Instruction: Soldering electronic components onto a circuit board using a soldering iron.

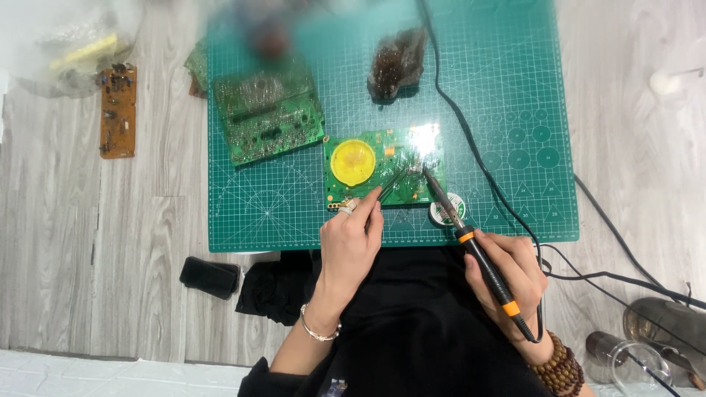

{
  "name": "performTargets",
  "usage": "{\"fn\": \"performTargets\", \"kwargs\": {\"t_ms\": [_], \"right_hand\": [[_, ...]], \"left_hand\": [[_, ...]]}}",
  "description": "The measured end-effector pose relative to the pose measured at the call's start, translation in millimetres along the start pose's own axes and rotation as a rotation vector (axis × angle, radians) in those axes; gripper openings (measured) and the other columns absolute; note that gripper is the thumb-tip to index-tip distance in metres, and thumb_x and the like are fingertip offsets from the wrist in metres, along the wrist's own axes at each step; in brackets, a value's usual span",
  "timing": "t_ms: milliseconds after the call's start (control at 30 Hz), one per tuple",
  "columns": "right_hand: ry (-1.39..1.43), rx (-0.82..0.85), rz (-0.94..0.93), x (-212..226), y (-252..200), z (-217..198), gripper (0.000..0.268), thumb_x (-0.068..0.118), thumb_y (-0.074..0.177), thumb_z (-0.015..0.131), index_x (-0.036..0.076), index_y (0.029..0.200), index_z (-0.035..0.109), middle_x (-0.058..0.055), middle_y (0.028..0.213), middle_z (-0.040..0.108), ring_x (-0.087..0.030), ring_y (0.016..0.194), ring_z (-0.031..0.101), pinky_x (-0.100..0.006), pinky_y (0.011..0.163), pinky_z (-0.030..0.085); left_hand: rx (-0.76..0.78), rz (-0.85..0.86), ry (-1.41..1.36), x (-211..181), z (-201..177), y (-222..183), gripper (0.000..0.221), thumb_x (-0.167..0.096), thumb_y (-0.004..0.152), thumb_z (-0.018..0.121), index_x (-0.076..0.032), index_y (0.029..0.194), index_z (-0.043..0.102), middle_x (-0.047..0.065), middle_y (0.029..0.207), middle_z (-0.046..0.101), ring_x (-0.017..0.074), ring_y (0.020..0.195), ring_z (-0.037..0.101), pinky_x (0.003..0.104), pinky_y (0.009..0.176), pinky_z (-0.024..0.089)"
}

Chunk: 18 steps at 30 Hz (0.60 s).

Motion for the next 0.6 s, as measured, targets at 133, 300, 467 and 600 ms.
{"fn": "performTargets", "kwargs": {"t_ms": [133, 300, 467, 600], "right_hand": [[0.004, 0.003, -0.002, -1.1, -1.1, 1.2, 0.033, 0.004, 0.077, 0.075, -0.01, 0.107, 0.068, -0.018, 0.098, 0.067, -0.02, 0.077, 0.058, -0.028, 0.069, 0.048], [0.01, 0.002, 0.005, -2.4, -3.8, 3.7, 0.033, 0.004, 0.077, 0.074, -0.01, 0.107, 0.068, -0.018, 0.097, 0.067, -0.019, 0.076, 0.057, -0.027, 0.068, 0.048], [0.009, -0.005, 0.006, -1.7, -3.1, 0.9, 0.034, 0.003, 0.076, 0.075, -0.01, 0.107, 0.068, -0.018, 0.098, 0.067, -0.02, 0.078, 0.059, -0.029, 0.071, 0.048], [0.008, -0.014, 0.004, -0.2, -1.3, 1.8, 0.033, 0.001, 0.076, 0.075, -0.011, 0.105, 0.068, -0.019, 0.098, 0.068, -0.022, 0.08, 0.061, -0.03, 0.073, 0.05]], "left_hand": [[0.0, -0.001, -0.011, 0.8, 0.7, -0.4, 0.022, -0.001, 0.084, 0.065, 0.0, 0.105, 0.073, 0.006, 0.063, 0.068, 0.0109, 0.037, 0.046, 0.026, 0.036, 0.037], [0.001, 0.001, 0.0, 0.6, 1.0, -0.7, 0.021, -0.001, 0.085, 0.066, 0.0, 0.105, 0.073, 0.006, 0.064, 0.067, 0.0113, 0.037, 0.045, 0.027, 0.035, 0.036], [-0.001, -0.003, -0.013, 0.2, -0.2, -0.4, 0.022, -0.001, 0.085, 0.065, 0.0, 0.105, 0.073, 0.005, 0.061, 0.065, 0.0111, 0.037, 0.043, 0.027, 0.035, 0.035], [0.001, -0.005, -0.013, 0.1, -0.7, -0.4, 0.021, -0.002, 0.085, 0.065, 0.0, 0.105, 0.073, 0.006, 0.061, 0.067, 0.0116, 0.038, 0.046, 0.027, 0.036, 0.038]]}}
Point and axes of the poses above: each hand's wrist, its own y-axis towards the middle knuckle, its own z-axis out of the palm, x = y × z, the point moved 3 cm from there along y, towards the middle knuckle
